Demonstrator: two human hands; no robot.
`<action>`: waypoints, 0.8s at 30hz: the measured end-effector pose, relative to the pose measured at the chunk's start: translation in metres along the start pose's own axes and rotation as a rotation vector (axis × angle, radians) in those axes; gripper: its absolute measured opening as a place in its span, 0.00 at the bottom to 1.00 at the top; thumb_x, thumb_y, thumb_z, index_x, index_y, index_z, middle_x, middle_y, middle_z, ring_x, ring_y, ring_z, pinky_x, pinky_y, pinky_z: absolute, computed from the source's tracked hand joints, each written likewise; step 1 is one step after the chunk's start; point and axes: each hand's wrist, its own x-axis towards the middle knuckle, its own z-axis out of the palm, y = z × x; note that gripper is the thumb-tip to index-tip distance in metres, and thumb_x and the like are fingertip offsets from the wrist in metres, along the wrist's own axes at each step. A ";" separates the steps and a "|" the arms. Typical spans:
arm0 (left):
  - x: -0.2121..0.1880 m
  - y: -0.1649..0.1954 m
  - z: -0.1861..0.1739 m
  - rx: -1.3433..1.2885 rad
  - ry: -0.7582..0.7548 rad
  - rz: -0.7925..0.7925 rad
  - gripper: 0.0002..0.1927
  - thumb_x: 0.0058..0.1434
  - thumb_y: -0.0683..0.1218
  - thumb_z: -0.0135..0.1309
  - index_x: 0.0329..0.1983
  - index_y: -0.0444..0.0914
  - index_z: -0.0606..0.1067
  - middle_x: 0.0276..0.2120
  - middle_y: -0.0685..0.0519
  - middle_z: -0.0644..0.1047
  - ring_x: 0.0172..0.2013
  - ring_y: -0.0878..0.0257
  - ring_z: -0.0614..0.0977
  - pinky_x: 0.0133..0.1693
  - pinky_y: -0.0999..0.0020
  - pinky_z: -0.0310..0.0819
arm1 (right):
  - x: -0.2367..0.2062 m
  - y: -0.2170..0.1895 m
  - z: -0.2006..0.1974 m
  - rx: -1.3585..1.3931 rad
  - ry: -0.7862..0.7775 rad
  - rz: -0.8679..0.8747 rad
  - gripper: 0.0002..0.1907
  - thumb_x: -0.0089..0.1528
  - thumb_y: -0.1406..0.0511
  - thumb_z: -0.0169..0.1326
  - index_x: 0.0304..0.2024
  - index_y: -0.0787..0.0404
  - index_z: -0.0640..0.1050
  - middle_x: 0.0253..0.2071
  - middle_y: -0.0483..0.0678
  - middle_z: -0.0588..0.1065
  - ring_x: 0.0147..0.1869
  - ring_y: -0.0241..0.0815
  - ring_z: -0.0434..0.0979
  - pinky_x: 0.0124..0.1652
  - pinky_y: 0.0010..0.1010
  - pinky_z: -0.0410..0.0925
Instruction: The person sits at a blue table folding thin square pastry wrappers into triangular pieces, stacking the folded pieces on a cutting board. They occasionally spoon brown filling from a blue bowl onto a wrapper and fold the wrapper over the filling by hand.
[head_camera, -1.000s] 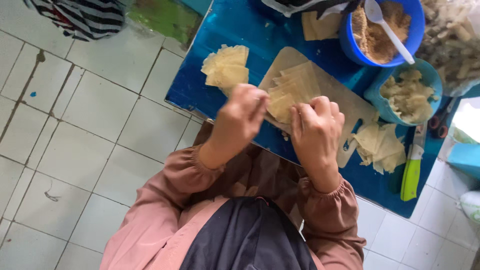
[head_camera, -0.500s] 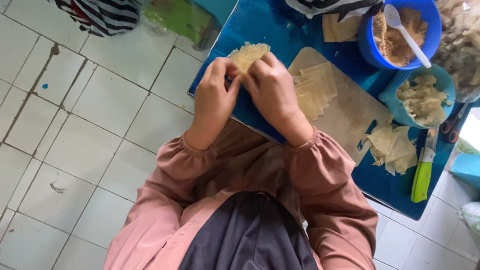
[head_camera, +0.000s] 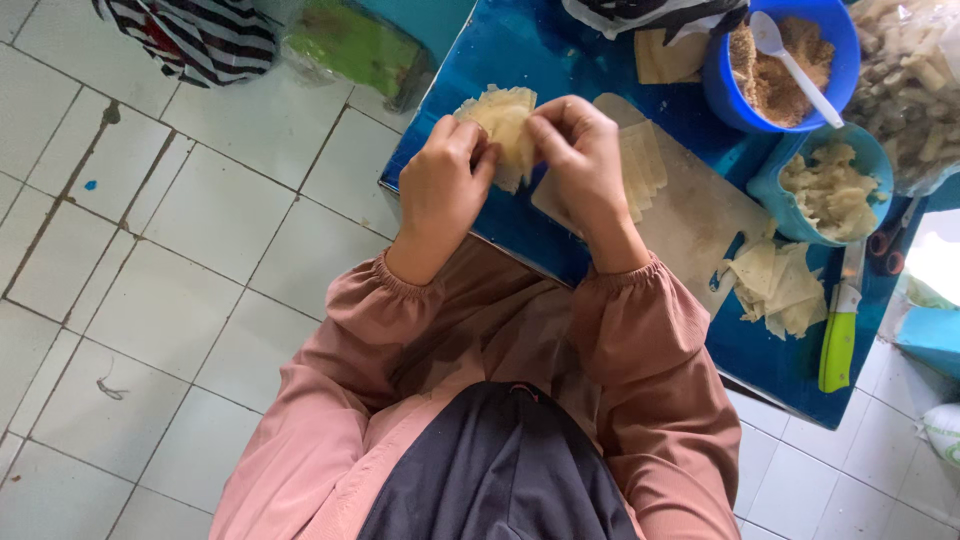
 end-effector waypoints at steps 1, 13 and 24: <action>0.000 0.000 0.001 0.017 0.004 -0.005 0.07 0.64 0.46 0.60 0.36 0.39 0.76 0.37 0.50 0.76 0.33 0.48 0.81 0.32 0.54 0.74 | 0.000 -0.002 -0.003 0.061 0.040 0.010 0.06 0.69 0.69 0.55 0.42 0.68 0.78 0.35 0.44 0.77 0.36 0.30 0.76 0.37 0.23 0.70; -0.011 0.017 -0.010 -0.317 0.057 0.057 0.07 0.71 0.42 0.57 0.49 0.38 0.73 0.39 0.49 0.73 0.34 0.59 0.79 0.36 0.66 0.76 | -0.080 -0.062 -0.055 0.074 0.382 -0.231 0.04 0.72 0.69 0.53 0.45 0.66 0.76 0.38 0.49 0.76 0.40 0.38 0.77 0.43 0.28 0.69; -0.064 0.039 0.033 -1.291 -0.682 -0.605 0.15 0.72 0.43 0.49 0.59 0.35 0.76 0.51 0.50 0.80 0.49 0.67 0.82 0.43 0.69 0.82 | -0.160 -0.050 -0.032 -0.508 0.337 -0.436 0.09 0.69 0.75 0.54 0.51 0.64 0.78 0.53 0.52 0.78 0.57 0.47 0.80 0.56 0.35 0.72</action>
